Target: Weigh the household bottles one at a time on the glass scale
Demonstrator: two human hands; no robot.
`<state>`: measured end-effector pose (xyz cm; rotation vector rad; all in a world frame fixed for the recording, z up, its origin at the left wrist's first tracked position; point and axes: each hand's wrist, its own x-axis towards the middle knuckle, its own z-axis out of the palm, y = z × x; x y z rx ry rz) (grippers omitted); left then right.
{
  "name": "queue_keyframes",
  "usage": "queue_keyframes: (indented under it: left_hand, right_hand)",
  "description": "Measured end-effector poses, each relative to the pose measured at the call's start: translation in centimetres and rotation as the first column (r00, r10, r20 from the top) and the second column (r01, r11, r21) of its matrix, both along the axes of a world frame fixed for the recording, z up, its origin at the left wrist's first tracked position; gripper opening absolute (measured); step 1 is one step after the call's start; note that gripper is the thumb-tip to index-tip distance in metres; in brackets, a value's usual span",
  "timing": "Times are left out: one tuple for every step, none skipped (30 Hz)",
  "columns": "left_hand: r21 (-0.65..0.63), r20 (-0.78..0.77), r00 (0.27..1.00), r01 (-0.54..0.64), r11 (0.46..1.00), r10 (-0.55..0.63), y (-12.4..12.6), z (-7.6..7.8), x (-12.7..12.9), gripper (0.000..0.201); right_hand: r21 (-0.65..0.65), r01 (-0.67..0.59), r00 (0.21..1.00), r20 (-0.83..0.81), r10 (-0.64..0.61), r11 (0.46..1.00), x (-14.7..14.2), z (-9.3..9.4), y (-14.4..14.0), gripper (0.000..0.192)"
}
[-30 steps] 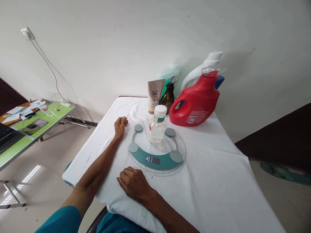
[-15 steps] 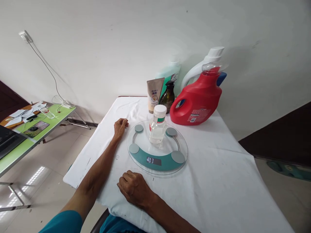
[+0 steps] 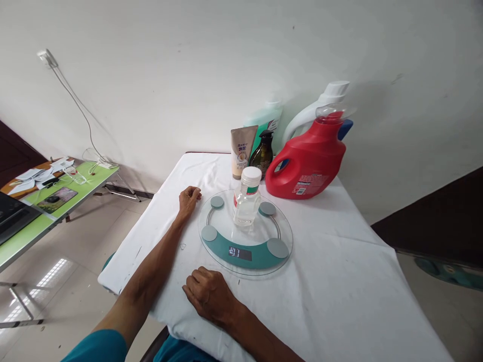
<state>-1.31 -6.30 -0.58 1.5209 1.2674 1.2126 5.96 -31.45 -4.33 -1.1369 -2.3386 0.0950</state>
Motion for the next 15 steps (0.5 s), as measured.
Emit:
queue_keyframes:
  left_hand:
    - [-0.002,-0.006,1.000,-0.002,1.000,0.002,-0.02,0.03,0.01,0.024]
    - [-0.004,-0.011,1.000,-0.004,1.000,0.004,-0.03,0.06,0.02,0.023]
    - [-0.004,-0.012,1.000,-0.005,1.000,0.005,-0.03,0.07,0.01,0.023]
    - [-0.004,-0.011,1.000,-0.004,1.000,0.004,-0.02,0.06,0.00,0.023]
    - [-0.003,-0.008,1.000,-0.003,1.000,0.002,-0.01,0.05,-0.01,0.023]
    - [-0.001,-0.005,1.000,0.001,1.000,-0.001,0.01,0.03,-0.02,0.023]
    - [0.000,-0.003,1.000,0.003,1.000,-0.003,0.04,0.00,-0.03,0.022]
    - [0.001,-0.002,1.000,0.006,1.000,-0.006,0.06,-0.03,-0.04,0.022]
    - [0.001,-0.001,1.000,0.008,1.000,-0.008,0.08,-0.06,-0.04,0.022]
    - [0.000,-0.001,1.000,0.009,1.000,-0.009,0.10,-0.08,-0.04,0.022]
    - [-0.001,0.000,1.000,0.009,1.000,-0.009,0.11,-0.09,-0.03,0.022]
    - [-0.003,0.001,1.000,0.007,1.000,-0.007,0.11,-0.10,-0.02,0.023]
    - [-0.006,0.002,1.000,0.004,1.000,-0.004,0.10,-0.10,-0.01,0.023]
    - [-0.008,0.003,1.000,0.003,1.000,-0.003,0.09,-0.09,0.00,0.023]
    - [-0.009,0.004,1.000,0.002,1.000,-0.002,0.08,-0.07,0.00,0.023]
  right_hand:
    - [-0.004,-0.004,1.000,0.006,0.004,1.000,0.01,0.04,0.01,0.022]
    - [-0.008,-0.006,1.000,0.011,0.006,1.000,0.02,0.05,0.02,0.022]
    - [-0.010,-0.009,1.000,0.013,0.009,1.000,0.02,0.04,0.03,0.022]
    - [-0.012,-0.010,1.000,0.011,0.010,1.000,0.01,0.00,0.03,0.022]
    - [-0.011,-0.009,1.000,0.008,0.009,1.000,0.01,-0.05,0.02,0.023]
    - [-0.010,-0.007,1.000,0.004,0.007,1.000,0.00,-0.10,0.01,0.023]
    - [-0.007,-0.006,1.000,0.000,0.006,1.000,-0.01,-0.16,0.00,0.023]
    - [-0.002,-0.007,1.000,-0.001,0.007,1.000,-0.03,-0.19,-0.01,0.024]
    - [0.003,-0.005,1.000,-0.002,0.005,1.000,-0.04,-0.20,-0.03,0.024]
    - [0.009,-0.003,1.000,-0.001,0.003,1.000,-0.05,-0.19,-0.03,0.024]
    - [0.012,0.001,1.000,0.000,-0.001,1.000,-0.07,-0.15,-0.04,0.024]
    - [0.014,0.006,1.000,-0.001,-0.006,1.000,-0.08,-0.10,-0.04,0.023]
    - [0.015,0.011,1.000,-0.002,-0.011,1.000,-0.08,-0.05,-0.04,0.023]
    - [0.014,0.013,1.000,-0.003,-0.013,1.000,-0.08,0.00,-0.04,0.022]
    - [0.013,0.012,1.000,-0.003,-0.012,1.000,-0.08,0.04,-0.04,0.022]
